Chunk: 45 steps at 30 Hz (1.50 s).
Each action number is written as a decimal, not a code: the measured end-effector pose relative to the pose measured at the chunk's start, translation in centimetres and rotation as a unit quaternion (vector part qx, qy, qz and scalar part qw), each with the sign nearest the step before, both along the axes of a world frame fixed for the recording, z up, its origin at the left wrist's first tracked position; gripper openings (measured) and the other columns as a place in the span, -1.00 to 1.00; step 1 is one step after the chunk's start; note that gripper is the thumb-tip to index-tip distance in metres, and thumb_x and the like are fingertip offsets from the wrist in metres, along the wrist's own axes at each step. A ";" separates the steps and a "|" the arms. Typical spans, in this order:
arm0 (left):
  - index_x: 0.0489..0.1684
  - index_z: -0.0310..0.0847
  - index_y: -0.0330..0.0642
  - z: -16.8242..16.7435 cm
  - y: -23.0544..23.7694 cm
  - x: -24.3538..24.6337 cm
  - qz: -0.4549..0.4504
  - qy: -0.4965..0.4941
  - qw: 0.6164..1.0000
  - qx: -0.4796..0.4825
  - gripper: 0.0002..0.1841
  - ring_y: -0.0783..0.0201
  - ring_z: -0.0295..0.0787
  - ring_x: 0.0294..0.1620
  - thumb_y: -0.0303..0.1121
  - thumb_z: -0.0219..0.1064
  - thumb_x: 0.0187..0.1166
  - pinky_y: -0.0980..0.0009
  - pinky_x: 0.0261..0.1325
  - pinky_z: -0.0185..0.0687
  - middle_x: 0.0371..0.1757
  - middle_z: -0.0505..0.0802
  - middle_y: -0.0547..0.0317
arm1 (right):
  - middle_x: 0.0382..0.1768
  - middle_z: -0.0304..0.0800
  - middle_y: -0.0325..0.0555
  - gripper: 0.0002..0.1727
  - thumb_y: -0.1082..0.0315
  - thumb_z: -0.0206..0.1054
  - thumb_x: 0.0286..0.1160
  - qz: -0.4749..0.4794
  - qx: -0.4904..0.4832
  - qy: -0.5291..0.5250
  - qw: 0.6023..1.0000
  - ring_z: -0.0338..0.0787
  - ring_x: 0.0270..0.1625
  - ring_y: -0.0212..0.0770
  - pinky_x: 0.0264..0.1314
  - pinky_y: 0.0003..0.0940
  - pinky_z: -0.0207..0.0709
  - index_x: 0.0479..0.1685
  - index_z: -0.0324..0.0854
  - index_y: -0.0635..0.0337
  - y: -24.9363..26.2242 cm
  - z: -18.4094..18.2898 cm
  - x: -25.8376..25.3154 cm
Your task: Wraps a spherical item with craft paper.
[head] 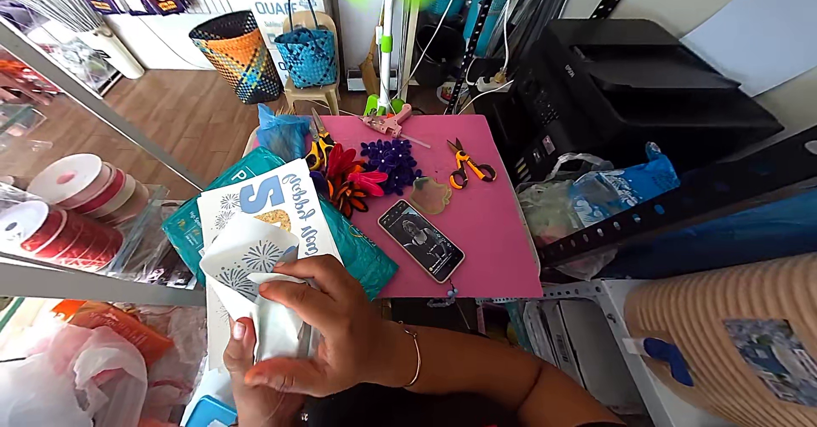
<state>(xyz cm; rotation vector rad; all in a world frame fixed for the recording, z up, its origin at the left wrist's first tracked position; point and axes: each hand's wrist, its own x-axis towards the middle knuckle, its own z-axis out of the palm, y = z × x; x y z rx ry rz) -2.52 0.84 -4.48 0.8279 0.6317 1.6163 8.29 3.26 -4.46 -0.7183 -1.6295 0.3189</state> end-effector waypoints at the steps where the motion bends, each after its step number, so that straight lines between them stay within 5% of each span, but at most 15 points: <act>1: 0.06 0.76 0.15 -0.1 0.1 0.3 -0.006 -0.012 1.000 -0.010 -0.61 0.52 0.86 0.07 0.12 0.45 0.40 0.49 0.18 0.77 -0.03 0.93 0.41 | 0.05 0.79 0.21 -0.33 -0.19 0.26 0.51 -0.007 -0.002 -0.001 1.000 0.74 0.18 -0.04 0.28 -0.26 0.60 0.06 0.80 0.35 0.1 -0.1 0.0; 7: 0.16 0.63 0.03 -1.8 0.2 -0.1 -0.042 0.001 0.999 -0.002 -0.52 0.43 0.88 0.01 0.06 0.52 0.37 0.43 0.12 0.81 -0.05 0.93 0.28 | -0.21 0.80 0.06 -0.53 0.08 0.15 0.53 -0.002 -0.014 0.011 1.000 0.74 -0.07 -0.16 0.00 -0.37 0.61 -0.20 0.83 0.32 0.5 -0.5 1.0; 16: 0.19 0.63 0.32 -2.3 0.3 -0.6 0.018 0.183 0.979 0.092 -0.62 0.68 0.79 0.11 0.21 0.22 0.59 0.63 0.22 0.70 0.02 0.89 0.67 | -0.20 0.77 0.03 -0.58 0.21 0.13 0.56 0.040 -0.084 0.064 0.994 0.73 -0.03 -0.24 0.06 -0.41 0.62 -0.15 0.81 0.37 -0.2 -0.4 1.3; 21: 0.41 0.54 0.36 -2.8 0.4 -1.7 0.014 0.252 0.952 0.174 -0.40 0.75 0.68 0.27 0.36 0.25 0.45 0.66 0.35 0.60 0.22 0.81 0.78 | -0.20 0.79 -0.01 -0.59 0.26 0.06 0.62 0.041 -0.114 0.068 0.990 0.73 -0.01 -0.23 0.10 -0.33 0.60 -0.16 0.82 0.33 -0.7 0.1 1.2; 25: 0.56 0.47 0.09 -1.9 0.7 -2.2 -0.017 0.293 0.930 0.220 -0.09 0.56 0.61 0.47 0.41 0.47 0.19 0.51 0.54 0.52 0.45 0.73 0.56 | -0.26 0.82 -0.16 -0.54 0.24 -0.03 0.67 0.020 -0.120 0.066 0.990 0.65 0.08 -0.20 0.28 -0.22 0.36 -0.26 0.84 0.20 -0.9 0.3 1.2; 27: 0.50 0.51 0.20 -1.5 0.6 -2.4 -0.020 0.310 0.925 0.219 -0.07 0.66 0.63 0.40 0.46 0.51 0.05 0.58 0.47 0.57 0.38 0.76 0.69 | -0.19 0.78 -0.17 -0.53 0.22 -0.04 0.68 0.008 -0.136 0.071 0.988 0.57 0.20 -0.19 0.38 -0.18 0.25 -0.28 0.85 0.12 -1.2 0.3 1.0; 30: 0.49 0.49 0.25 -1.4 0.3 -2.6 -0.025 0.313 0.922 0.225 -0.14 0.70 0.61 0.40 0.33 0.60 0.09 0.63 0.45 0.57 0.38 0.73 0.76 | 0.34 0.51 0.12 -0.51 0.16 -0.07 0.71 -0.003 -0.169 0.072 0.983 0.25 0.62 0.07 0.59 0.08 0.06 -0.28 0.85 -0.01 -1.4 0.5 1.0; 32: 0.51 0.47 0.26 -1.2 0.4 -2.7 -0.031 0.323 0.918 0.230 -0.17 0.70 0.62 0.39 0.23 0.63 0.15 0.64 0.45 0.57 0.38 0.73 0.78 | 0.67 0.18 0.36 -0.57 0.11 -0.10 0.74 0.002 -0.171 0.087 0.981 0.02 0.80 0.28 0.74 0.22 0.01 -0.03 0.69 0.09 -1.3 0.0 1.0; 34: 0.49 0.48 0.26 -1.3 0.6 -2.7 -0.044 0.319 0.919 0.226 -0.20 0.70 0.67 0.33 0.19 0.64 0.16 0.64 0.39 0.62 0.33 0.76 0.77 | 0.80 -0.19 0.52 -0.37 0.08 -0.05 0.74 0.034 -0.174 0.111 0.978 -0.11 0.88 0.29 0.85 0.12 -0.01 0.62 0.28 0.38 -1.0 -0.5 1.2; 36: 0.42 0.49 0.31 -1.8 0.8 -2.8 -0.052 0.312 0.924 0.216 -0.25 0.72 0.71 0.24 0.22 0.62 0.16 0.66 0.31 0.66 0.24 0.79 0.79 | 0.78 -0.11 0.57 -0.20 0.15 0.01 0.73 0.074 -0.176 0.132 0.973 0.11 0.84 0.18 0.83 -0.08 0.16 0.78 -0.11 0.57 -0.8 -0.6 1.2; 38: 0.41 0.53 0.32 -2.3 0.9 -2.7 -0.071 0.277 0.936 0.206 -0.29 0.71 0.73 0.23 0.20 0.60 0.20 0.66 0.29 0.67 0.23 0.82 0.75 | 0.59 0.33 0.52 -0.29 0.25 0.04 0.69 0.078 -0.167 0.135 0.974 0.46 0.65 0.06 0.66 -0.18 0.41 0.66 0.07 0.67 -0.9 -0.4 1.2; 40: 0.41 0.57 0.29 -2.9 0.9 -2.5 -0.088 0.228 0.950 0.193 -0.34 0.66 0.75 0.23 0.13 0.60 0.25 0.63 0.29 0.68 0.23 0.84 0.67 | 0.17 0.65 0.23 -0.58 0.35 0.10 0.64 0.049 -0.141 0.158 0.976 0.66 0.33 -0.16 0.41 -0.32 0.56 0.26 0.50 0.58 -1.1 -0.6 0.8; 42: 0.39 0.58 0.28 -3.5 0.9 -2.3 -0.089 0.195 0.960 0.178 -0.37 0.63 0.77 0.20 0.10 0.60 0.27 0.60 0.26 0.70 0.20 0.86 0.62 | -0.05 0.70 0.04 -0.74 0.38 0.14 0.63 0.029 -0.102 0.199 0.974 0.69 0.18 -0.26 0.29 -0.40 0.60 -0.03 0.63 0.43 -1.0 -1.0 0.3; 45: 0.46 0.48 0.21 -4.2 0.4 -1.5 -0.072 0.129 0.979 0.141 -0.32 0.56 0.77 0.24 0.03 0.60 0.29 0.53 0.31 0.70 0.23 0.85 0.53 | -0.15 0.72 0.01 -0.78 0.38 0.18 0.62 0.012 -0.062 0.218 0.974 0.76 0.16 -0.24 0.30 -0.36 0.65 -0.26 0.64 0.35 -0.4 -1.0 0.1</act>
